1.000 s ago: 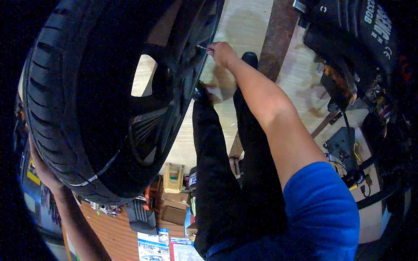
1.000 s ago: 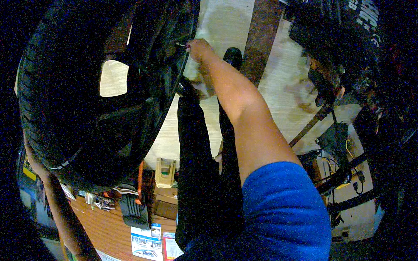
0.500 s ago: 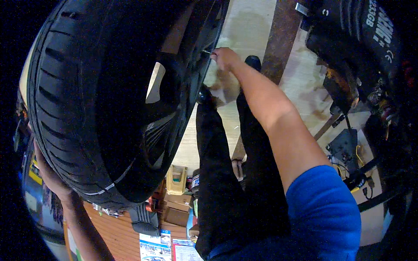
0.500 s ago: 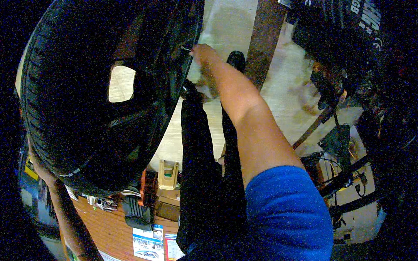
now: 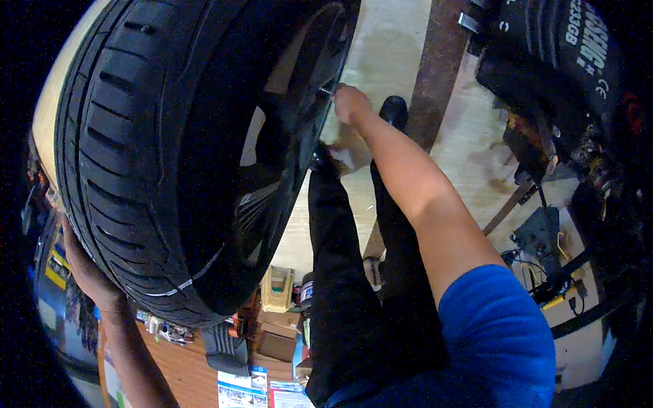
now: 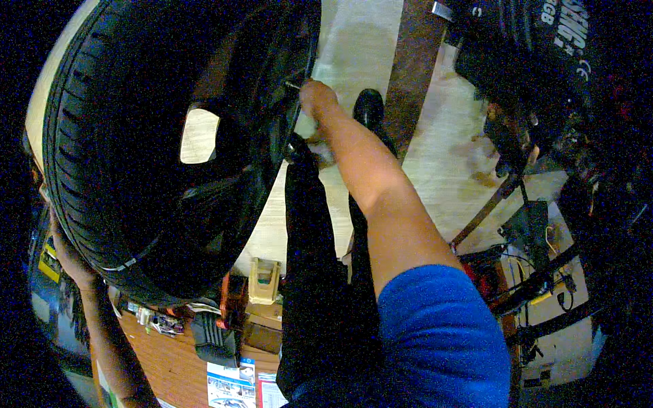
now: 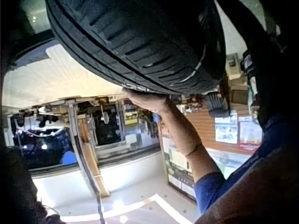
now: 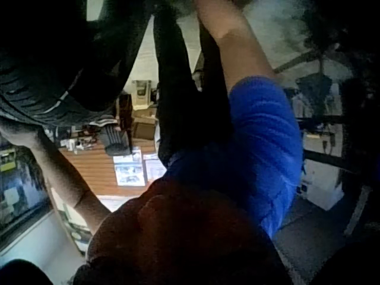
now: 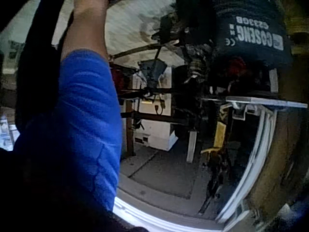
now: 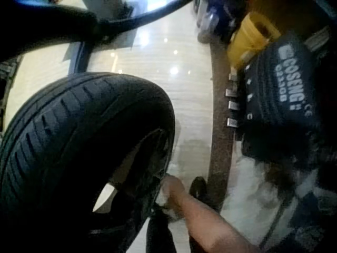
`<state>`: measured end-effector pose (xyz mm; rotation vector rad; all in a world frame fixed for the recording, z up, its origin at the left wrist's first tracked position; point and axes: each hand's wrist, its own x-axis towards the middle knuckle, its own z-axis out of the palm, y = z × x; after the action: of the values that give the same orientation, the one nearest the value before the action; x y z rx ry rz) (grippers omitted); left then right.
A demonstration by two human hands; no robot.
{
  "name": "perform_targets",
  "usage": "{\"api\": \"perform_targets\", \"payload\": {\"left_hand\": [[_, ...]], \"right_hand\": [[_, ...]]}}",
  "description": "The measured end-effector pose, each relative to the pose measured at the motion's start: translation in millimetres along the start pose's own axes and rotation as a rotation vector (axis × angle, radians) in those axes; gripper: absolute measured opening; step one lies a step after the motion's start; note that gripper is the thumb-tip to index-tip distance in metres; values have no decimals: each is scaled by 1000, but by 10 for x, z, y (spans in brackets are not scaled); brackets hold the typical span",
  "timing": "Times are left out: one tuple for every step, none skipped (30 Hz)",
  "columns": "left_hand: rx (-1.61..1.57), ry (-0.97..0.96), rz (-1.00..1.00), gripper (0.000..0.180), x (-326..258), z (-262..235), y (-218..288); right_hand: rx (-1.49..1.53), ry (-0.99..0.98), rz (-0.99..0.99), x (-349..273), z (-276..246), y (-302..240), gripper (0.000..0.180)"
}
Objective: The person unscrews the lug nuts from a car wheel using an impact wrench, removes the tire from the axle, rolls it across the shop, and places it on a tire changer machine.
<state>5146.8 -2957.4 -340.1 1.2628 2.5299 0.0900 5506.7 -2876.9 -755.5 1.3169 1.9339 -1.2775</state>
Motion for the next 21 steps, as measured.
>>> {"api": "perform_targets", "payload": {"left_hand": [[1, 8, 2, 44, -7, -6, -33], [4, 16, 4, 45, -13, 3, -44], [0, 18, 4, 45, -25, 29, -33], [-91, 44, -37, 45, -37, 65, 2], [-178, 67, -77, 45, -46, 75, 21], [-177, 66, -77, 45, -58, 76, 22], [-170, 65, -67, 45, -69, 75, 19], [-166, 65, -56, 46, -70, 76, 21], [24, 28, 33, 45, -47, 35, 11], [25, 29, 35, 45, -32, 33, 35], [-1, 39, 23, 45, -34, 45, 70], [-27, 50, 12, 45, -42, 50, 85], [-25, 50, 9, 45, -53, 46, 55], [-20, 52, 35, 45, -45, 46, 16], [-16, 55, 62, 44, -39, 50, -2], [-18, 55, 64, 44, -35, 60, 9], [-84, 59, 15, 44, -49, 74, 9], [-151, 63, -34, 44, -61, 84, 11], [-150, 64, -36, 44, -66, 83, 20], [-138, 54, -30, 44, -55, 79, 48], [-126, 43, -24, 44, -50, 77, 63]], "right_hand": [[30, 27, 27, 4, 22, -25, 19], [61, 54, 53, 9, 29, -37, 19], [57, 57, 53, 15, 15, -20, 19], [37, 50, 45, 21, 2, -2, 20], [22, 41, 37, 10, 5, -13, 20], [24, 39, 37, -6, 10, -22, 20], [34, 35, 16, -25, 16, -28, 21], [43, 34, -4, -29, 22, -14, 21], [44, 35, -4, -12, 20, -4, 21], [-24, -47, -29, 19, 11, 5, 22], [-94, -134, -57, 23, 5, -11, 22], [-94, -137, -60, 8, 9, -27, 22], [-56, -70, -37, -11, 12, -40, 22], [-17, 1, -10, -15, 9, -29, 23], [-17, 3, -9, -5, 30, -7, 23], [-4, 30, 23, 1, 48, 7, 23], [9, 52, 50, -11, 44, -32, 23], [9, 51, 48, -34, 34, -55, 23], [13, 59, 35, -70, 23, -70, 22], [16, 71, 26, -104, -8, -70, 22], [15, 72, 28, -77, -16, -51, 22]]}}
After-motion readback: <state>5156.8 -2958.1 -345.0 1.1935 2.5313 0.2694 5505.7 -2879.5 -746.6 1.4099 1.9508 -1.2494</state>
